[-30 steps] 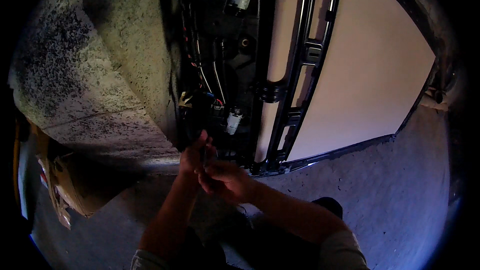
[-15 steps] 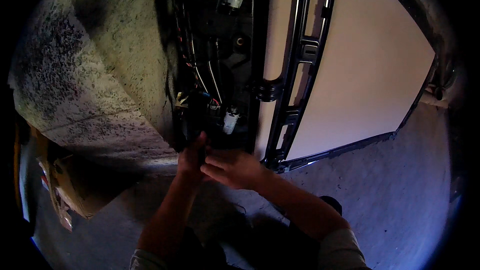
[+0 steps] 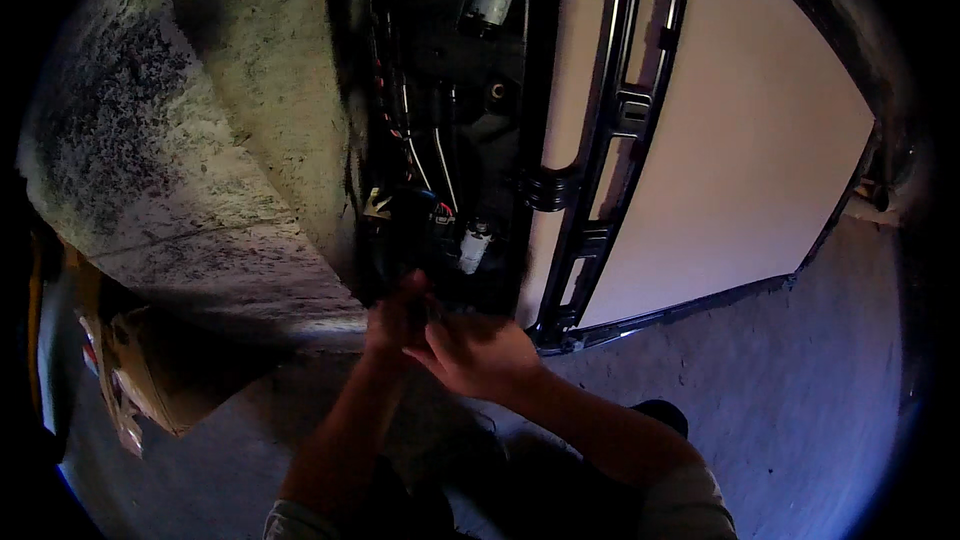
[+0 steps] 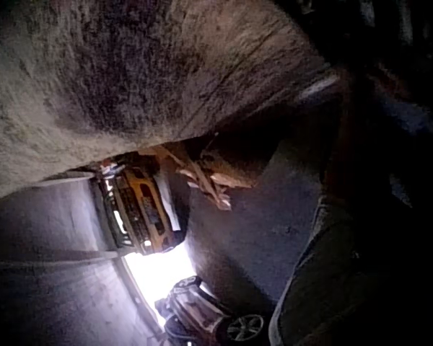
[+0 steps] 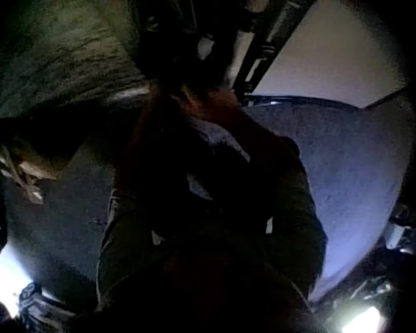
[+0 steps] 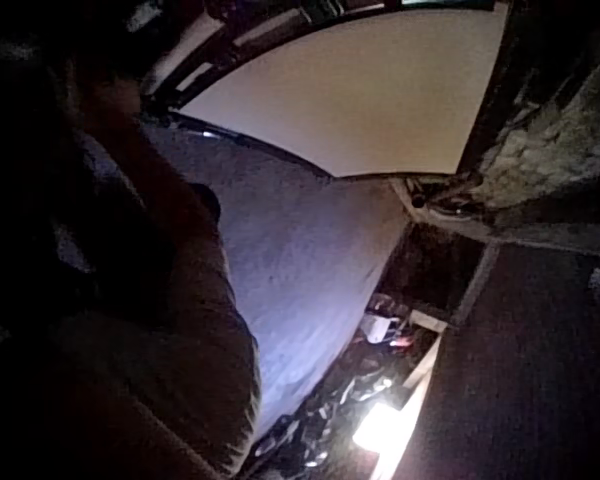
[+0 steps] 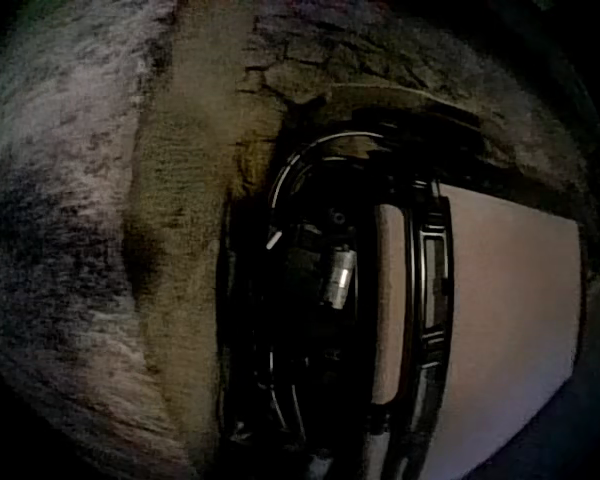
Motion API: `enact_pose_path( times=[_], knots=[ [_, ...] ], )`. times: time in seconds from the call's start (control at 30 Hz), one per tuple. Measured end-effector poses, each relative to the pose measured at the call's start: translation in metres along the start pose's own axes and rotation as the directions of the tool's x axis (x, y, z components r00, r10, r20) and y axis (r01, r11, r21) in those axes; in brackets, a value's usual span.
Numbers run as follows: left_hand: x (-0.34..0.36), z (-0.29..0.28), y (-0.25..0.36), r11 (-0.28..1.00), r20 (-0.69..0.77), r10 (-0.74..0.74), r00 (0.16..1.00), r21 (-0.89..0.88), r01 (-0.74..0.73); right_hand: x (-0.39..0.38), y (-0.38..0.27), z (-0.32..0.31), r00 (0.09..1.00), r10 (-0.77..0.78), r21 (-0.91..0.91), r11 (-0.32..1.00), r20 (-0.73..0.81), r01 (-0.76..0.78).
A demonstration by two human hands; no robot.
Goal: The person works on the internal components and motor of a sunroof assembly using a screwdriver and then picks up the entire frame.
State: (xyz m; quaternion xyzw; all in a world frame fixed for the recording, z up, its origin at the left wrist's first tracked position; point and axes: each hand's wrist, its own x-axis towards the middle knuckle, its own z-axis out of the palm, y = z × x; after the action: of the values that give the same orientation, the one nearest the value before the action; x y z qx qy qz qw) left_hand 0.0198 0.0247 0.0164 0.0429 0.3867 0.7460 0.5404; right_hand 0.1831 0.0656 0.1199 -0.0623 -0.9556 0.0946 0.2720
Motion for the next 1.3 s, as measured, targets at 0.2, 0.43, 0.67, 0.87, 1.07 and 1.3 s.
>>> enact_pose_path(
  times=[0.2,0.43,0.67,0.87,1.07,1.3],
  knots=[
    [-0.017,0.032,0.002,0.997,-0.118,0.068,0.991,-0.034,-0.073,-0.001,-0.003,-0.004,0.973,0.079,-0.100,0.993,0.215,-0.059],
    [-0.008,0.013,0.004,0.997,-0.021,-0.011,1.000,-0.074,0.010,-0.023,-0.006,0.041,0.748,0.498,0.810,0.140,0.439,-0.569],
    [-0.009,0.020,0.007,0.993,-0.147,-0.105,0.984,-0.059,0.098,-0.028,-0.006,0.053,0.749,0.225,0.559,-0.798,0.623,-0.225],
    [-0.011,0.020,0.007,0.989,-0.079,-0.041,0.996,-0.147,0.029,-0.014,0.019,0.030,0.677,0.309,0.677,0.124,0.668,-0.725],
    [-0.003,0.013,-0.003,0.978,-0.041,-0.064,0.997,-0.200,0.054,0.002,0.025,-0.004,0.986,-0.113,0.348,0.935,0.126,0.063],
    [-0.012,0.021,0.005,0.998,-0.083,-0.043,0.996,-0.052,0.039,-0.003,0.030,0.007,0.956,-0.173,0.239,0.964,0.237,0.116]
  ],
)
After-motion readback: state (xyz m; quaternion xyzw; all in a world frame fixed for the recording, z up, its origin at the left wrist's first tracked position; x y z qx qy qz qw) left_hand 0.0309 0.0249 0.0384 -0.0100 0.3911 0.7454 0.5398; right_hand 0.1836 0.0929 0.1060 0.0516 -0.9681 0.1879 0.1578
